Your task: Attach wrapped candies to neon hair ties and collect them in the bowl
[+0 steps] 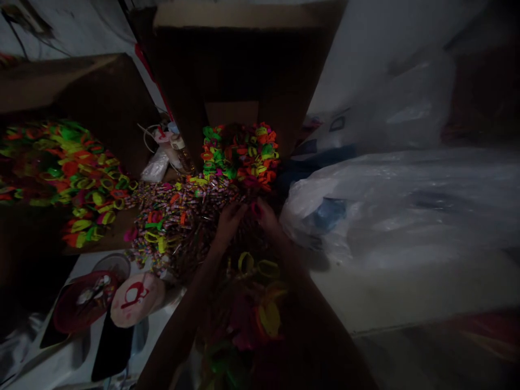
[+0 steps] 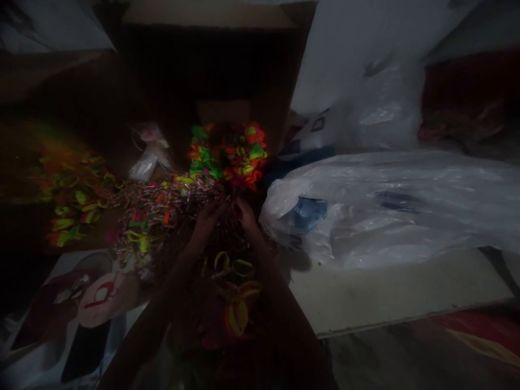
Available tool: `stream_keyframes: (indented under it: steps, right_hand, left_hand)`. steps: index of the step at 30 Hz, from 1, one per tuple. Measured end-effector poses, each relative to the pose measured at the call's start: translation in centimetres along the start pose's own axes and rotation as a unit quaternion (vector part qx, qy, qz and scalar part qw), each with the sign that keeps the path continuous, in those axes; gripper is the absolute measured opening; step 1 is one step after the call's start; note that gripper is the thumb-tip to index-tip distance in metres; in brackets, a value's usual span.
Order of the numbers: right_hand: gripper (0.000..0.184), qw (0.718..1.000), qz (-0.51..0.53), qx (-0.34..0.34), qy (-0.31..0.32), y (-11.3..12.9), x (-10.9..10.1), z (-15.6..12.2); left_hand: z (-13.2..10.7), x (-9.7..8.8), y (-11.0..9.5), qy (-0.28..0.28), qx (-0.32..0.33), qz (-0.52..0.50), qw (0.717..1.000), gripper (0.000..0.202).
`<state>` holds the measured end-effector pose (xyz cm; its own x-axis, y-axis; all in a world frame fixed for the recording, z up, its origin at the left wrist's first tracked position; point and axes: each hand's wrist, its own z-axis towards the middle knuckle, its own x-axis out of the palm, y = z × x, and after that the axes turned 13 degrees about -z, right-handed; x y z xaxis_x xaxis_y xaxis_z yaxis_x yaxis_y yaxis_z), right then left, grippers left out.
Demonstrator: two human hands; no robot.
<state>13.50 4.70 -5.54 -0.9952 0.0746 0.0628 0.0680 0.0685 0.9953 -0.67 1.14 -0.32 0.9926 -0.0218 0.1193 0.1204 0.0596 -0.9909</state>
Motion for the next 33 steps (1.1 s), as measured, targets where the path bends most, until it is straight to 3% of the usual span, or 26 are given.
stream_keyframes:
  steps: [7,15,24,33]
  right_hand:
    - [0.016,1.0,0.017,-0.006,0.008,0.7,1.0,-0.7]
    - [0.015,0.999,-0.001,-0.037,0.016,1.8,1.0,-1.6]
    - [0.017,0.999,-0.008,-0.046,-0.003,3.0,1.1,-2.5]
    - [0.018,0.999,-0.01,-0.046,0.002,2.4,1.0,-2.2]
  left_hand:
    - [-0.2,-0.3,0.2,0.056,0.077,0.095,0.991,0.022]
    - [-0.3,-0.1,0.8,0.058,0.153,0.19,0.968,0.018]
    - [-0.4,0.0,0.2,0.064,0.187,0.237,0.951,0.018]
    - [-0.5,0.3,0.2,0.056,0.164,0.208,0.963,0.018]
